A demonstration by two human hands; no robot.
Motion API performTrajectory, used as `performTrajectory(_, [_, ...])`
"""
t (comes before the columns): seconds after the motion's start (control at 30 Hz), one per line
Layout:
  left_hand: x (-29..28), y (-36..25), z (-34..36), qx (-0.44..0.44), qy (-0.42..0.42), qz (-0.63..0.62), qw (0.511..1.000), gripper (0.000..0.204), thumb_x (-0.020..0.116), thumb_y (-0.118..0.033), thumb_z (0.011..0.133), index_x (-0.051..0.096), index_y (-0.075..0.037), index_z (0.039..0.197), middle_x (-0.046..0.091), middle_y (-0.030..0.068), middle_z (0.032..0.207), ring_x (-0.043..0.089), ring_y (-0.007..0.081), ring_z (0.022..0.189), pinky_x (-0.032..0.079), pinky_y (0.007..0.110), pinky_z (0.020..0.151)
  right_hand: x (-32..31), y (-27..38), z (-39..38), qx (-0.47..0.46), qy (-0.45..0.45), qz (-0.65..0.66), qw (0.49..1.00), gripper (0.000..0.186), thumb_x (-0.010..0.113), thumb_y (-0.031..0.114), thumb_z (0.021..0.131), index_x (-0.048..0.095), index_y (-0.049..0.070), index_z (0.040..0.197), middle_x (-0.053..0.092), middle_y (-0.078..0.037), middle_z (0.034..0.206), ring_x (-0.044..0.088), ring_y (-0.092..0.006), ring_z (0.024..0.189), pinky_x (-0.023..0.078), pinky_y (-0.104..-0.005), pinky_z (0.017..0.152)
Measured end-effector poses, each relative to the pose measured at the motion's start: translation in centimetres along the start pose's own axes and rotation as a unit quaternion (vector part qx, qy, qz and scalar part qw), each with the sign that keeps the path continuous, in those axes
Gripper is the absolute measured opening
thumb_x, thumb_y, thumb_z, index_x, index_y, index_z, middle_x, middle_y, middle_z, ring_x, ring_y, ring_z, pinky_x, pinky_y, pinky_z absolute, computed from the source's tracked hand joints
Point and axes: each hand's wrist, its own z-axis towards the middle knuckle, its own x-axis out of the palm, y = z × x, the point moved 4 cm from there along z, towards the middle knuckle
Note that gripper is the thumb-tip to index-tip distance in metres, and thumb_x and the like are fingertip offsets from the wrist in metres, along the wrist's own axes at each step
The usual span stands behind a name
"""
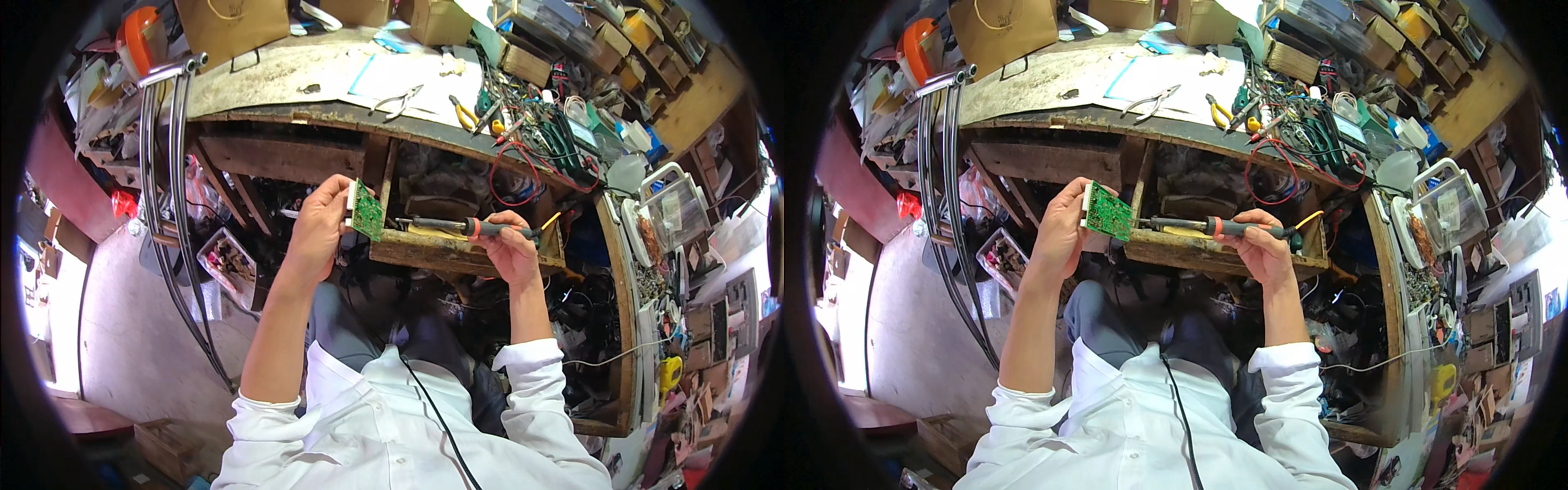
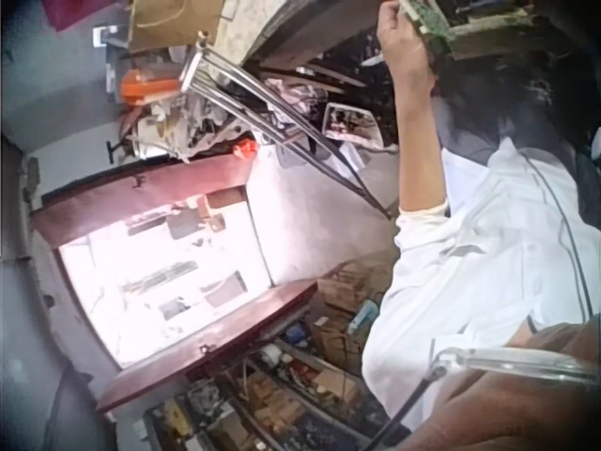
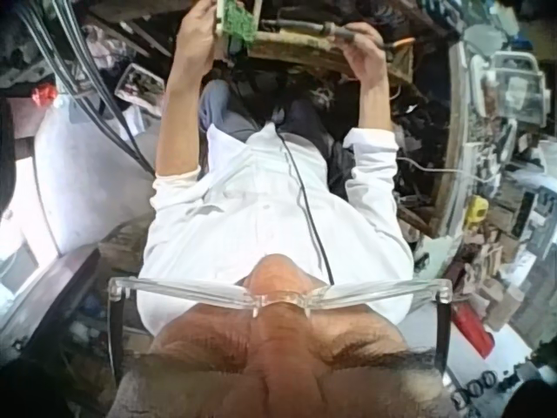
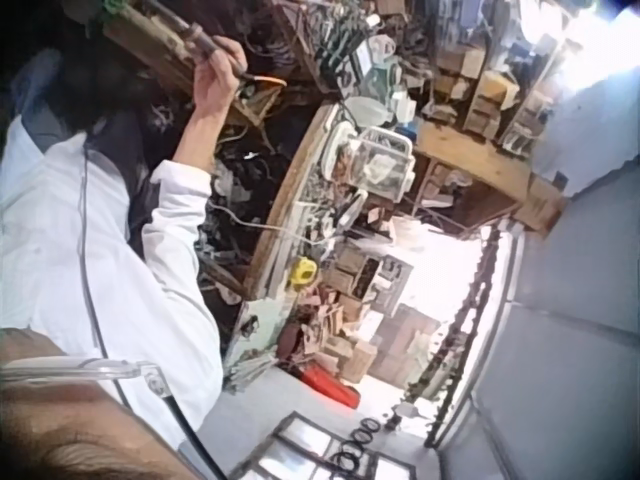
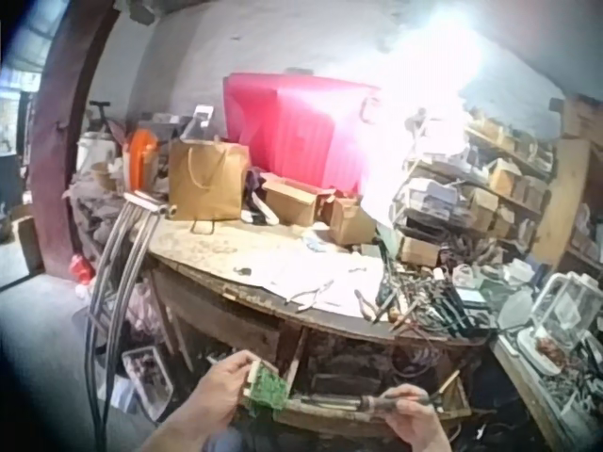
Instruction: The person sits on the floor and uses a soldering iron to apply solder to multiple points on a green circuit board. They flip the board to work on both sides and use wire cutters to trim excess wire.
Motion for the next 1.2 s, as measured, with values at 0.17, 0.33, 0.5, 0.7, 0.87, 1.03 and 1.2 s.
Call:
performTrajectory(0.17, [0.2,-0.3,1.1,-0.047,0.015,0.001,0.999,0.019,0.048,-0.019,0.105,0.061,-0.005,0.104,0.069,0.0062,0.099,0.068,0.0119,0.086,0.057,0.028,0.078,0.7,0.3,0.0,0.008,-0.013,-0.008,1.0,0.026,0.065,0.007,0.089,0.064,-0.004,0.112,0.07,-0.023,0.105,0.072,-0.0331,0.095,0.058,-0.0483,0.092])
performTrajectory(0.33, [0.2,-1.0,1.7,-0.086,0.021,0.041,0.995,0.022,0.047,-0.022,0.105,0.06,-0.005,0.105,0.069,0.0079,0.101,0.069,0.0149,0.088,0.059,0.033,0.076,1.3,-0.3,1.5,-0.02,-0.055,0.019,0.998,0.024,0.064,0.006,0.088,0.065,-0.002,0.111,0.072,-0.02,0.096,0.073,-0.0279,0.087,0.059,-0.047,0.09])
performTrajectory(0.5, [0.4,-0.1,1.2,-0.038,0.015,0.006,0.999,0.022,0.045,-0.022,0.105,0.058,-0.004,0.109,0.069,0.0103,0.105,0.069,0.0174,0.093,0.056,0.034,0.085,2.1,-1.4,2.0,-0.1,-0.105,0.054,0.988,0.019,0.062,0.007,0.088,0.064,-0.002,0.104,0.07,-0.015,0.087,0.072,-0.021,0.076,0.063,-0.0414,0.08])
performTrajectory(0.7, [-0.3,0.0,0.1,-0.007,-0.046,0.006,0.999,0.032,0.042,-0.028,0.105,0.061,-0.003,0.107,0.069,0.0116,0.105,0.068,0.019,0.094,0.055,0.035,0.085,4.3,-3.3,-0.2,-0.152,-0.181,0.008,0.972,0.019,0.06,0.008,0.09,0.063,-0.003,0.106,0.07,-0.016,0.084,0.071,-0.0202,0.066,0.064,-0.0357,0.068])
performTrajectory(0.87, [0.0,0.1,-0.4,0.015,-0.054,-0.014,0.998,0.031,0.041,-0.024,0.107,0.063,-0.002,0.107,0.069,0.0083,0.1,0.068,0.0159,0.089,0.056,0.032,0.081,8.6,-5.0,-2.2,-0.161,-0.188,-0.011,0.969,0.023,0.063,0.0,0.089,0.063,-0.007,0.111,0.07,-0.022,0.099,0.072,-0.0272,0.087,0.064,-0.0417,0.076])
performTrajectory(1.03, [0.4,-0.1,-0.6,0.022,-0.066,-0.016,0.997,0.03,0.04,-0.022,0.107,0.062,-0.001,0.107,0.069,0.0091,0.099,0.068,0.0169,0.089,0.056,0.033,0.082,11.8,-4.8,-3.9,-0.209,-0.219,-0.16,0.94,0.023,0.061,-0.005,0.089,0.063,-0.01,0.111,0.072,-0.021,0.092,0.072,-0.0226,0.077,0.06,-0.0339,0.074])
performTrajectory(1.2, [-0.5,0.5,-0.2,0.016,-0.088,-0.018,0.996,0.03,0.041,-0.022,0.105,0.061,-0.001,0.109,0.069,0.0102,0.101,0.069,0.0204,0.09,0.057,0.037,0.082,13.6,-5.0,-4.3,-0.242,-0.186,-0.261,0.916,0.027,0.064,-0.005,0.088,0.067,-0.005,0.115,0.072,-0.015,0.091,0.072,-0.0198,0.079,0.06,-0.03,0.073])
